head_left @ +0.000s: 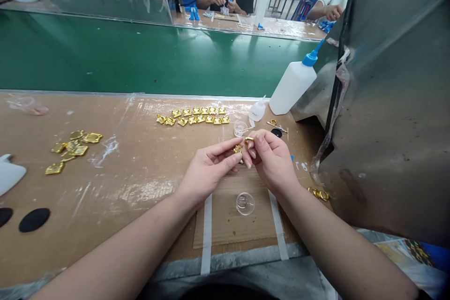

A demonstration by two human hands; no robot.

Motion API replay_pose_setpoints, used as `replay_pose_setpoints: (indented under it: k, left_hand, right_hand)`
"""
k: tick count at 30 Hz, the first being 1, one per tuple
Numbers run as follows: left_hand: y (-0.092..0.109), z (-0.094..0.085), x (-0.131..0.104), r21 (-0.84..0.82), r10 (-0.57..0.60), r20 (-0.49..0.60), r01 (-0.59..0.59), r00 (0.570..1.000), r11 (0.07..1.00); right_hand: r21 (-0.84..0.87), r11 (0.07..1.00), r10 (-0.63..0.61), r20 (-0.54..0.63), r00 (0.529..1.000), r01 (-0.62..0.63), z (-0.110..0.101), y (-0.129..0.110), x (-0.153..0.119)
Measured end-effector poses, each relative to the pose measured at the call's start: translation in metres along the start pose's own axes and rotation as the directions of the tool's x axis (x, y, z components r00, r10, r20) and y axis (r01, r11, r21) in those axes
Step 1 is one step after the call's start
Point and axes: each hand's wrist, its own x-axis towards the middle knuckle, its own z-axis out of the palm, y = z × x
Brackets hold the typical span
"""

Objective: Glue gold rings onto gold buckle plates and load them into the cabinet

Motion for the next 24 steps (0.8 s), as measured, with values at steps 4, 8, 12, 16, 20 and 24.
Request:
replay_pose_setpoints:
  k: [4, 8, 12, 16, 20, 24]
  left_hand:
    - [0.002, 0.0, 0.0, -0.02, -0.028, -0.005, 0.028, 1.0, 0.999]
    - [0.006, 0.001, -0.001, -0.123, -0.059, 0.032, 0.063, 0.998, 0.99]
    - [0.01, 0.002, -0.004, -0.222, -0.093, 0.038, 0.099, 0.995, 0.97]
    - [0.012, 0.0, -0.005, -0.256, -0.127, 0.08, 0.143, 0.989, 0.956]
    - [0.013, -0.003, -0.004, -0.259, -0.152, 0.106, 0.175, 0.983, 0.95]
    - [0.015, -0.005, -0.005, -0.226, -0.157, 0.173, 0.194, 0.972, 0.955]
  right_hand:
    - [-0.004, 1.0, 0.023, 0.037, 0.999, -0.022, -0.001, -0.004, 0.0]
    - [-0.169, 0.985, 0.053, 0.071, 0.996, -0.041, -0.005, -0.013, 0.0]
    - [-0.502, 0.864, 0.023, 0.13, 0.991, 0.046, -0.009, -0.021, -0.003]
    - [-0.703, 0.675, -0.038, 0.27, 0.962, 0.224, -0.011, -0.024, -0.004]
    - [-0.72, 0.64, -0.045, 0.313, 0.949, 0.268, -0.013, -0.025, -0.003]
    - [-0.722, 0.64, -0.025, 0.325, 0.945, 0.265, -0.013, -0.028, -0.001]
